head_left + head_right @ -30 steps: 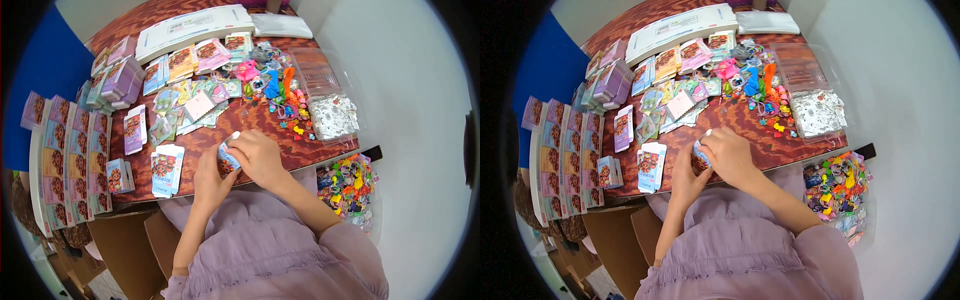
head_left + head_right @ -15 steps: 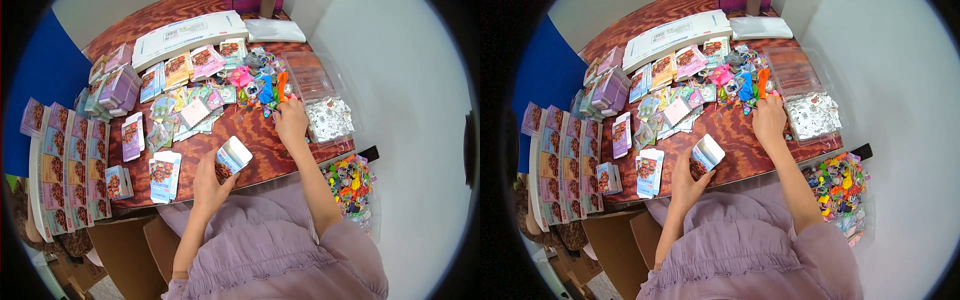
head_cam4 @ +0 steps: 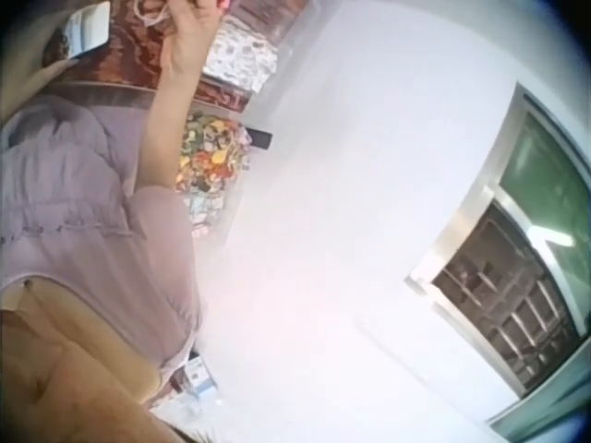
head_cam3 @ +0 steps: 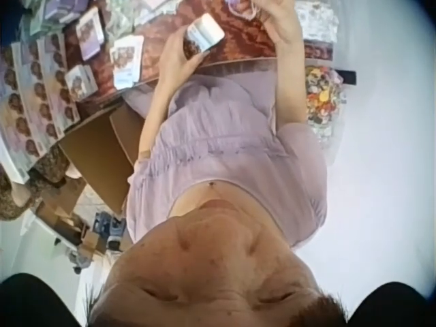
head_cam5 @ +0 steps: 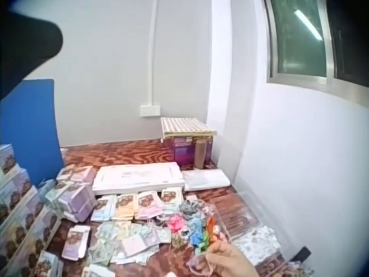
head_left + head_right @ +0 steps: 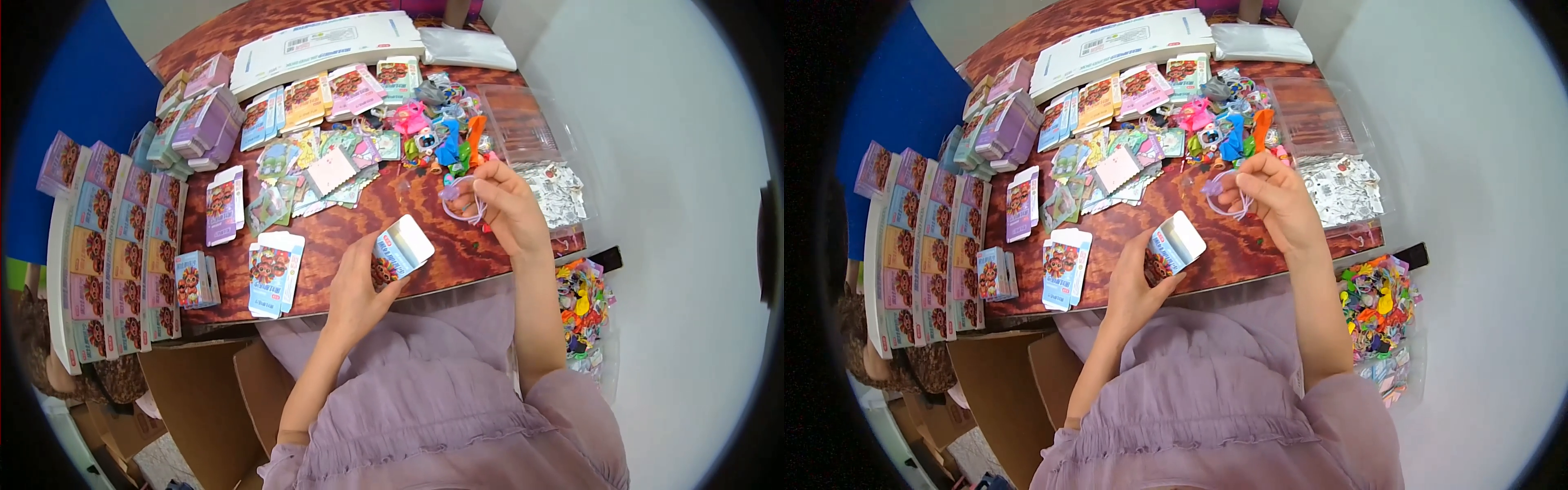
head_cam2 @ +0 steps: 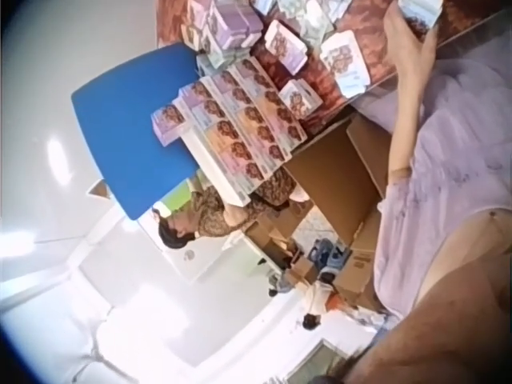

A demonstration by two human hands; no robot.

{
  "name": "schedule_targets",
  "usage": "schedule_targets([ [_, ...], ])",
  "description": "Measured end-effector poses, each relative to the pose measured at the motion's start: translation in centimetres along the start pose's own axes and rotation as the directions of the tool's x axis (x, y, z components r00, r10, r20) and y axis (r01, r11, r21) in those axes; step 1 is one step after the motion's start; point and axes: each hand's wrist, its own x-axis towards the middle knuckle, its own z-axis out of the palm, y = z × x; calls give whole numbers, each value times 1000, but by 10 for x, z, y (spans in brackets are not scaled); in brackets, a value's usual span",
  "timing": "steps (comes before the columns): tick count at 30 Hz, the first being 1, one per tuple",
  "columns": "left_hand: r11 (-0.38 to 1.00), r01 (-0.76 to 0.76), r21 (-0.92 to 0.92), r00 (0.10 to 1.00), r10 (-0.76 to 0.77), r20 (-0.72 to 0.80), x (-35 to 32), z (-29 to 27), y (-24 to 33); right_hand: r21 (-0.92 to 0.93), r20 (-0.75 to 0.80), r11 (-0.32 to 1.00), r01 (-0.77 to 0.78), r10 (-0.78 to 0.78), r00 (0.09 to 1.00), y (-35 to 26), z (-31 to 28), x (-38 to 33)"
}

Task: Organizing and packaging various toy items, stickers, and small packets into containers.

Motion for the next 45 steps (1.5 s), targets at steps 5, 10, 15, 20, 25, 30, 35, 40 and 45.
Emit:
schedule_targets([
  [5,1000,7,-23,1000,-7,-5,-4,0,2,-324,63,936,-139,168,984,25,38,-13],
  [10,999,33,-9,999,-33,-3,-12,-2,1,-708,4,704,-56,83,996,26,69,-21],
  [15,993,47,-111,996,-55,-66,-16,-2,0,-933,122,327,148,-99,988,22,82,-36],
  [20,992,1,-124,999,-6,-34,-13,1,9,-930,291,142,338,-275,916,40,71,-45],
  [25,960,159,-232,984,-172,-38,-19,5,1,-836,100,489,249,-311,945,25,48,-51],
  [30,976,94,-195,995,-100,-19,-14,12,6,-932,-323,325,-161,-543,775,-28,-75,-62],
  [35,993,16,-118,1000,-14,17,-8,19,14,-931,-329,37,-362,-515,792,-27,-135,-42],
  [40,993,57,-106,997,-52,50,-8,20,15,-886,-400,81,-457,-633,663,-33,-176,-15],
  [45,997,53,-49,998,-51,47,-4,20,15,-902,-338,-10,-431,-606,720,-31,-185,2],
])
